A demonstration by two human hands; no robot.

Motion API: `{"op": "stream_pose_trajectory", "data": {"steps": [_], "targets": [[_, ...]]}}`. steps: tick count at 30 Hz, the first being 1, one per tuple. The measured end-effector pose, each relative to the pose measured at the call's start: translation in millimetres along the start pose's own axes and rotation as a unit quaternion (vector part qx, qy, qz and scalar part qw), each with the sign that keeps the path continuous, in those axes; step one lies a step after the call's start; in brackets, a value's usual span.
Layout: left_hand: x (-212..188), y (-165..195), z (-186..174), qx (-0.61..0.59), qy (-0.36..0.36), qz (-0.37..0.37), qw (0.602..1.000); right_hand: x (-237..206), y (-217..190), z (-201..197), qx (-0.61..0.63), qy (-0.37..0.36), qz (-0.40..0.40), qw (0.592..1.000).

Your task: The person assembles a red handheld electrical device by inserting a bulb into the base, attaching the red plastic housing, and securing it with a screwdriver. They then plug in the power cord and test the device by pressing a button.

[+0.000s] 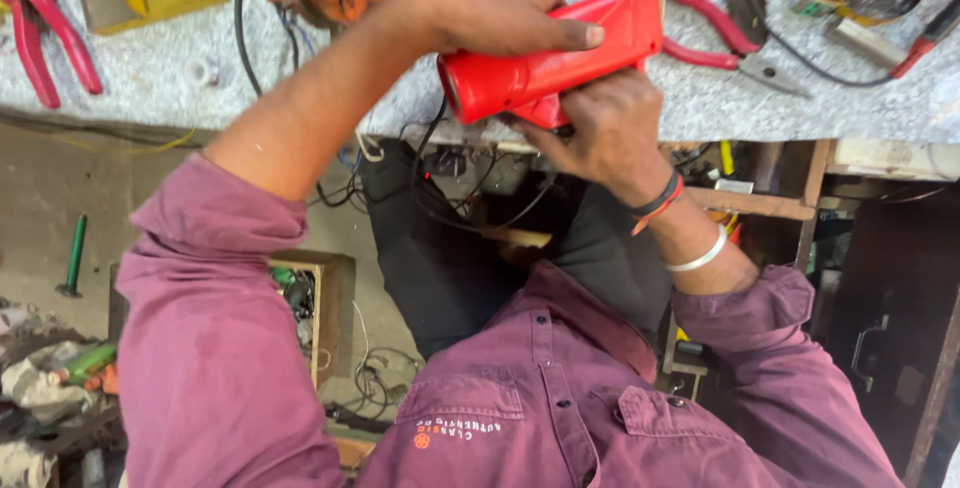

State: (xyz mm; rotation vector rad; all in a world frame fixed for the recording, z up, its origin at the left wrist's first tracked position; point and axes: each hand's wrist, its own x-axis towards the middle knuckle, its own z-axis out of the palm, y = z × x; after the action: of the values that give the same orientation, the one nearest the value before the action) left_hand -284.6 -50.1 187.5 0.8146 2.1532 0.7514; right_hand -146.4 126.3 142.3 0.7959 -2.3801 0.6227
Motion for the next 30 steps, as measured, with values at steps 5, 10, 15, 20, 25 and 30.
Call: {"op": "stream_pose_trajectory", "data": {"steps": [5, 10, 15, 20, 25, 30], "targets": [[-20.7, -16.3, 5.2, -0.17, -0.023, -0.013, 0.985, 1.4, 8.4, -0.8, -0.002, -0.035, -0.013, 0.999], [-12.4, -27.6, 17.3, -0.329, 0.02, 0.0, 0.944, 8.3, 28.6, -8.4, -0.013, -0.101, -0.04, 0.994], [-2.0, -35.2, 17.0, -0.428, 0.053, 0.042, 0.901, 17.6, 48.1, -15.9, -0.005, -0.137, -0.069, 0.988], [2.2, -38.8, 20.7, -0.449, 0.057, 0.053, 0.89, 13.1, 49.4, -17.9, 0.001, -0.026, -0.145, 0.989], [7.0, -42.8, 25.6, -0.492, 0.004, 0.02, 0.871, 15.7, 54.8, -21.3, 0.009, -0.106, -0.136, 0.985], [-12.8, -33.4, 37.1, -0.361, 0.082, 0.006, 0.929, 23.6, 41.6, -44.6, 0.018, -0.096, -0.147, 0.984]]}}
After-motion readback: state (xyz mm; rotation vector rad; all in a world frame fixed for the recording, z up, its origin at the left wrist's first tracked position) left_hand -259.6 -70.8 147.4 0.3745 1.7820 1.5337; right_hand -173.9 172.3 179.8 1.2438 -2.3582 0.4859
